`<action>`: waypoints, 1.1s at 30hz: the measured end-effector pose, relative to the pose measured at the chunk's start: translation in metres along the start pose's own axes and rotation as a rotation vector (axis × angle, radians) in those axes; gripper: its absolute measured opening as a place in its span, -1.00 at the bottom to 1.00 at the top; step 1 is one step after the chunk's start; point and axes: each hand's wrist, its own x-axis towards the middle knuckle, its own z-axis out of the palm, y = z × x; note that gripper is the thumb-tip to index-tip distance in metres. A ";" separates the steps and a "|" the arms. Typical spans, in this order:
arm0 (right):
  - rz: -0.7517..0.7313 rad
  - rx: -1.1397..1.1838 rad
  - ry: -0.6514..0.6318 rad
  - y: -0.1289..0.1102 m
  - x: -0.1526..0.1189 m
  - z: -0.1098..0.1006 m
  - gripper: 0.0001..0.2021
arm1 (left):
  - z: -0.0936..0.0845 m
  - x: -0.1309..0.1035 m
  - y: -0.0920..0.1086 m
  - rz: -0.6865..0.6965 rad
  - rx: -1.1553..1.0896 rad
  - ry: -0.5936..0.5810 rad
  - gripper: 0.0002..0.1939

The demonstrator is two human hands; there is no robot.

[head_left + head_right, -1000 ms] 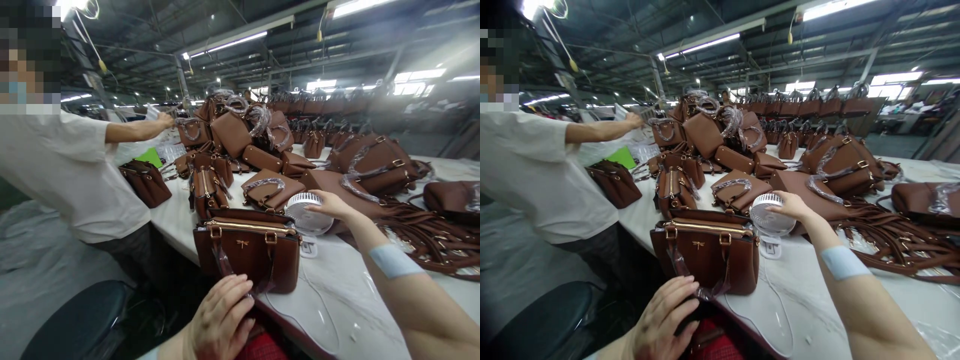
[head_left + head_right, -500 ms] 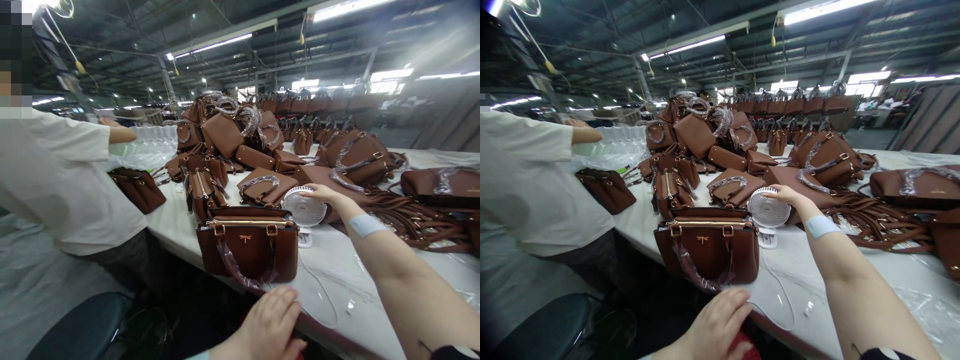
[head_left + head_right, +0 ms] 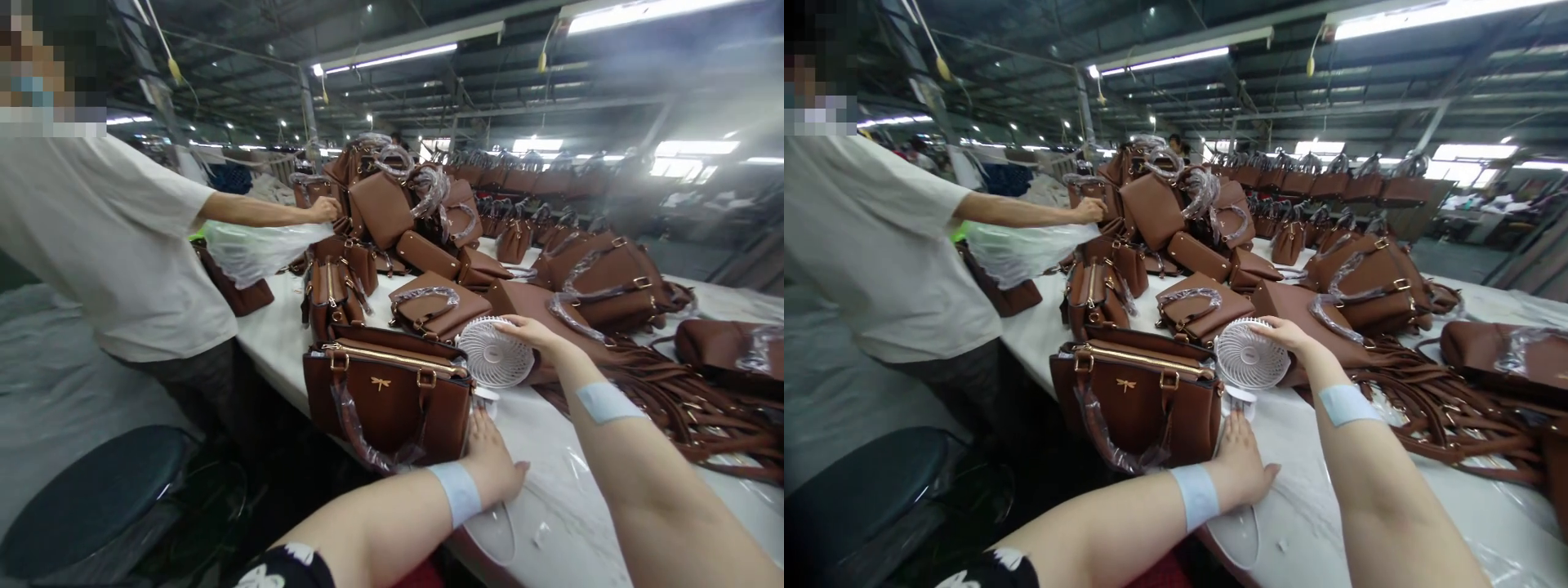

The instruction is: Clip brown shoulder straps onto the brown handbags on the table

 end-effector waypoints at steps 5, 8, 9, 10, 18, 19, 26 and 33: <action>-0.025 0.032 0.001 0.005 0.003 -0.003 -0.38 | 0.016 0.006 -0.004 0.027 0.041 0.028 0.07; -0.030 0.042 -0.008 0.005 0.006 -0.006 -0.40 | 0.016 0.007 -0.006 0.034 0.042 0.046 0.12; -0.031 0.043 -0.015 0.004 0.006 -0.007 -0.41 | 0.015 0.007 -0.007 0.039 0.036 0.051 0.14; -0.034 0.045 -0.021 0.003 0.006 -0.008 -0.42 | 0.014 0.006 -0.008 0.047 0.027 0.054 0.15; -0.015 -0.024 0.130 -0.006 -0.001 -0.003 -0.41 | 0.006 0.006 -0.019 0.117 0.007 0.055 0.18; -0.006 -0.043 0.179 -0.008 -0.004 -0.002 -0.39 | 0.004 0.007 -0.018 0.114 -0.001 0.056 0.17; -0.118 -0.063 0.718 -0.035 -0.103 0.015 -0.46 | -0.026 -0.040 -0.009 0.320 -0.049 0.114 -0.08; -0.136 0.121 0.759 -0.052 -0.301 0.123 -0.69 | -0.028 -0.173 -0.105 0.774 -0.340 -0.165 -0.69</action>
